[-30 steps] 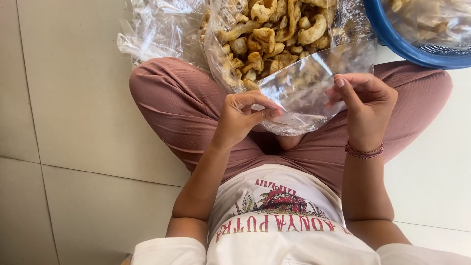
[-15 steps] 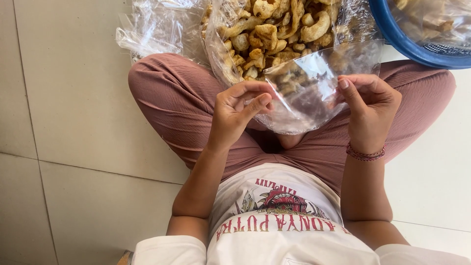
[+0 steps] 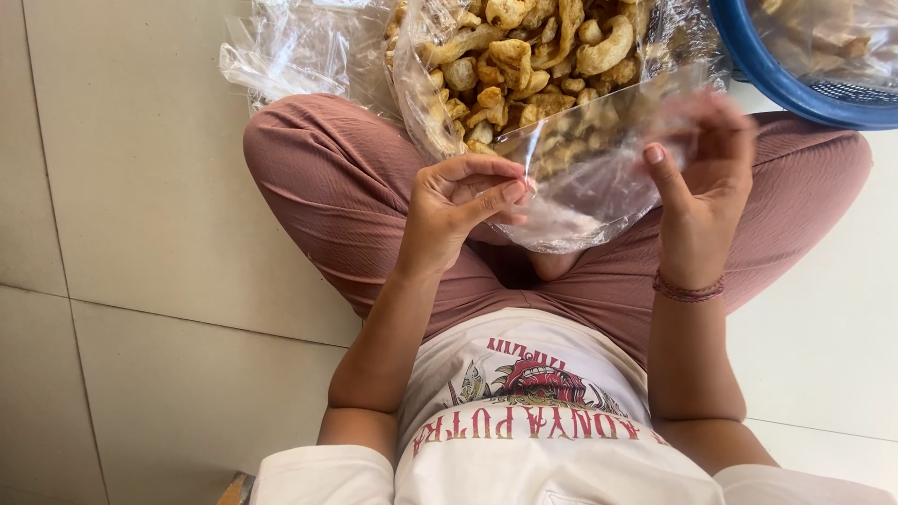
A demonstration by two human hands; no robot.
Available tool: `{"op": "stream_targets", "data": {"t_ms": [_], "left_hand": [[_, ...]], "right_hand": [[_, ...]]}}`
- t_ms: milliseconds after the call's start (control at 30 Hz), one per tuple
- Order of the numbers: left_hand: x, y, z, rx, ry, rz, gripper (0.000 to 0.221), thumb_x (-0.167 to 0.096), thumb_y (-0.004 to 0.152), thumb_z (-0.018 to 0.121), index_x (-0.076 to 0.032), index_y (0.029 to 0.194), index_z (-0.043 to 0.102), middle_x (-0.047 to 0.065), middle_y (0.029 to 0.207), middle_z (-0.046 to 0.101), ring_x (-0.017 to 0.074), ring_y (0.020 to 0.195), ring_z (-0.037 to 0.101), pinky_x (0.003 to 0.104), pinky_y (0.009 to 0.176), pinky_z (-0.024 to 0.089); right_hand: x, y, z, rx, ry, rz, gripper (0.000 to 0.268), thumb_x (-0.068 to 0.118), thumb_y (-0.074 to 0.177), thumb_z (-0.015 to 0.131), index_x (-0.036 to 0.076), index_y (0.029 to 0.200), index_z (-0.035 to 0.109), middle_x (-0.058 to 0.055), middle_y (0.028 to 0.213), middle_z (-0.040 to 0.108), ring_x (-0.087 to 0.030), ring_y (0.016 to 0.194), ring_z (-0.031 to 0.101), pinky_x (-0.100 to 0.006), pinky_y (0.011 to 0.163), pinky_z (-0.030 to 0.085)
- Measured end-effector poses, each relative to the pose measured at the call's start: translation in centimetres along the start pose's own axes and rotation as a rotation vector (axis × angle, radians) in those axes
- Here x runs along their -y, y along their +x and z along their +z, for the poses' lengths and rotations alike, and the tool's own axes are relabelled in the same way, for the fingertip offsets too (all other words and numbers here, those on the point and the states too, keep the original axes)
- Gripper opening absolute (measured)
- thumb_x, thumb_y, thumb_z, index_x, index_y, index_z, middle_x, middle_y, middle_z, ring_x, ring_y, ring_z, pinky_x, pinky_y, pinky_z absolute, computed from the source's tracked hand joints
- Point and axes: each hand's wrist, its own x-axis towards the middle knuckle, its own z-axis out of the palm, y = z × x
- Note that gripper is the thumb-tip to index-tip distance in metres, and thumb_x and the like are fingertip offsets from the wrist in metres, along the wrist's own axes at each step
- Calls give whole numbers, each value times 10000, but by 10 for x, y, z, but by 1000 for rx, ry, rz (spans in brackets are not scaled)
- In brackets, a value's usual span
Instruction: Packing fried snacks from a large bulk bag into smaller individual plastic bags while sitting on the floor.
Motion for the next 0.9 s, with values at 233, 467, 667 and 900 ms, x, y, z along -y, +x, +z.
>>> {"op": "stream_targets", "data": {"t_ms": [233,467,667,900], "left_hand": [[15,-1,3,-19,10,23,196,17,869,776,-9,1051,712,113,988,734,132,829,713,200,708,640],[30,1,13,-7,79,17,185,14,847,784,-32,1017,727,89,972,747,119,870,718,171,782,607],[55,-1,9,-185,245,-17,190,-11,786,858,32,929,740,111,911,763,104,876,733,218,668,641],[53,0,14,-136,380,23,186,-40,789,857,-1,939,753,117,932,756,136,887,725,236,681,636]], "right_hand": [[5,-12,6,-64,-139,-471,356,-32,971,742,110,1202,512,-32,1030,543,-146,881,464,-260,837,439],[33,-11,41,314,-125,-70,502,30,755,884,61,1141,563,-105,1157,608,-188,1015,668,-266,845,658],[37,-4,37,345,-156,-156,211,-120,825,792,-79,991,667,-237,1016,703,-328,894,732,-417,693,622],[25,-1,17,251,-232,-212,157,-178,855,769,-56,850,671,-225,981,733,-296,827,747,-342,652,617]]}}
